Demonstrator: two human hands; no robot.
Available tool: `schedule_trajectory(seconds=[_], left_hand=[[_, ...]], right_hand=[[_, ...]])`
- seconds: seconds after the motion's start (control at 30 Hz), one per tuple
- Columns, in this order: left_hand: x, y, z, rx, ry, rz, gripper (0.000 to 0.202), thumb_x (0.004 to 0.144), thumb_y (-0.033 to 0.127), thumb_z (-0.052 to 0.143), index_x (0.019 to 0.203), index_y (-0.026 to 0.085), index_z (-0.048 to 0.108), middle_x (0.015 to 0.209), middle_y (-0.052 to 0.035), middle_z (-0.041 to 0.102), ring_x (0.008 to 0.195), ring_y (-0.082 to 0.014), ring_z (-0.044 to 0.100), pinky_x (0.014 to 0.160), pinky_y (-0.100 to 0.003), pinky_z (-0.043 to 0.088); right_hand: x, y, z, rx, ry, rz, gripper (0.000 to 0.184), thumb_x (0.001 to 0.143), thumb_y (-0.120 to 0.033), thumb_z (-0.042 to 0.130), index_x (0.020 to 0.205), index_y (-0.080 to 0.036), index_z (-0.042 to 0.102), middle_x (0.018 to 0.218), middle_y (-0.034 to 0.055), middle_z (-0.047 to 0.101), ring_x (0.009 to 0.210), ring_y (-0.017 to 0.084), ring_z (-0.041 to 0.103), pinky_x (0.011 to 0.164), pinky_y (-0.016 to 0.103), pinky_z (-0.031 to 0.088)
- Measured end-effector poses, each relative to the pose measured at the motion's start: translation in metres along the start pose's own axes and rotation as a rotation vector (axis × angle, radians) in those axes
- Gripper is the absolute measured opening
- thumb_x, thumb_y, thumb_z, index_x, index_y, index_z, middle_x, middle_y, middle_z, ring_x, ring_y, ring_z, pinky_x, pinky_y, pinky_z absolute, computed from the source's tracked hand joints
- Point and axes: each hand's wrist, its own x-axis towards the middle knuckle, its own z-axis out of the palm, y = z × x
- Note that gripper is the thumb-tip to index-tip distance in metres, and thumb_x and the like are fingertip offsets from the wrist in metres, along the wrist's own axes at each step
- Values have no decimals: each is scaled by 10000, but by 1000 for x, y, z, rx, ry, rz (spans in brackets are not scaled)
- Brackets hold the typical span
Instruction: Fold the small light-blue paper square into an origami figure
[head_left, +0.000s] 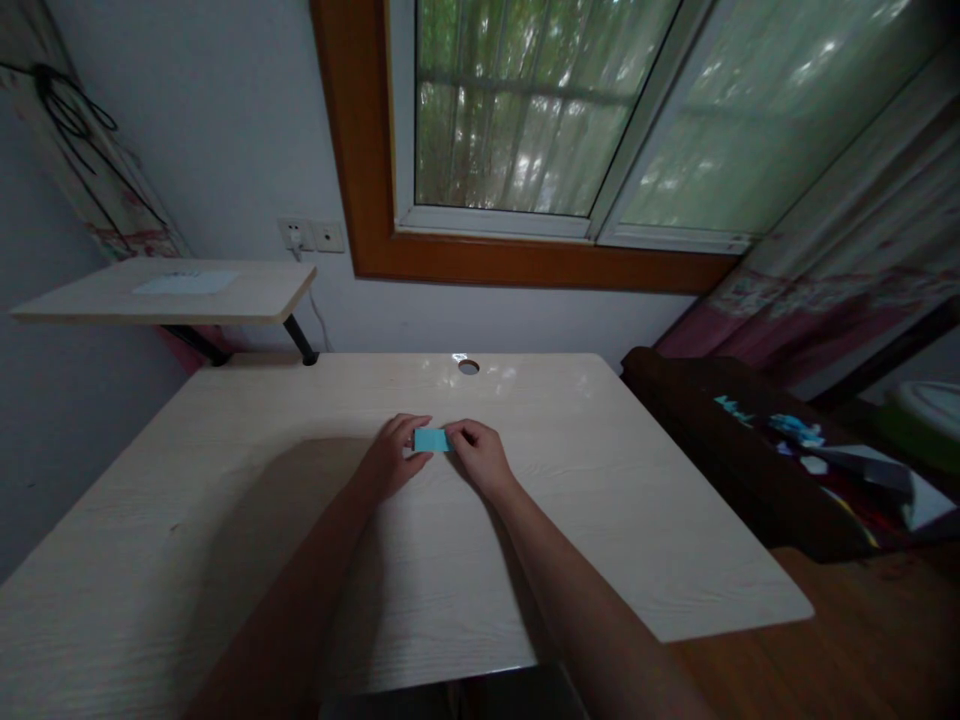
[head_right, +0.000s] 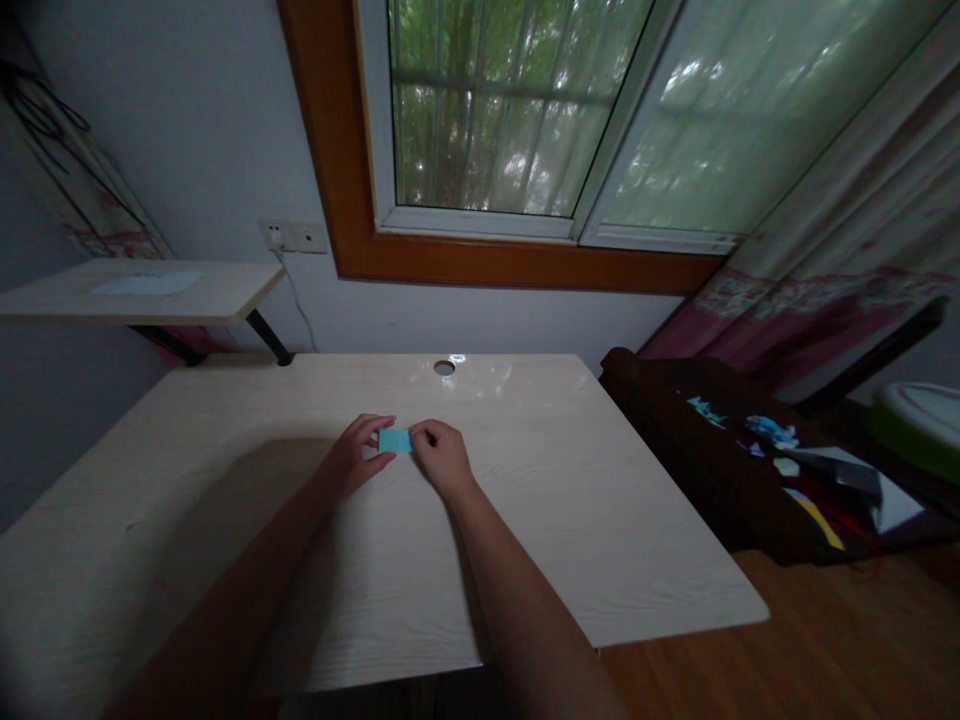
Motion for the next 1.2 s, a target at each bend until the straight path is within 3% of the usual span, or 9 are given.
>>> schedule_trajectory(seconds=[0.3, 0.53, 0.93, 1.1, 1.2], left_hand=[[-2, 4, 1, 172, -68, 117, 587, 761, 187, 721, 1311, 256, 530, 1202, -91, 599, 1130, -273, 558, 1023, -474, 447], [-1, 5, -1, 131, -68, 95, 386, 827, 237, 678, 1208, 224, 611, 1089, -85, 634, 1024, -236, 594, 961, -417, 475], [5, -1, -2, 40, -158, 65, 378, 813, 298, 718, 1175, 230, 631, 1078, -69, 636, 977, -209, 602, 864, -347, 515], [6, 5, -6, 34, -157, 46, 376, 806, 284, 723, 1166, 228, 632, 1060, -60, 634, 883, -183, 606, 803, -324, 518], [6, 6, -7, 27, -140, 52, 372, 803, 279, 723, 1159, 220, 632, 1062, -67, 640, 921, -192, 610, 810, -325, 516]], right_hand=[[-12, -3, -6, -7, -17, 18, 219, 852, -285, 542, 836, -181, 734, 823, 38, 729, 771, 189, 648, 735, 288, 502], [-12, -1, -6, 29, -11, 31, 220, 841, -280, 540, 826, -175, 732, 808, 33, 720, 769, 183, 638, 732, 275, 492], [-11, -5, -9, 120, -39, 59, 199, 834, -310, 573, 804, -176, 718, 775, 27, 691, 754, 181, 607, 710, 268, 459], [-9, -6, -11, 199, -59, 98, 219, 832, -359, 601, 792, -175, 711, 739, 13, 663, 720, 166, 578, 690, 263, 437], [-8, -8, -13, 278, -85, 146, 213, 825, -361, 610, 783, -174, 702, 701, 1, 637, 675, 152, 556, 644, 252, 417]])
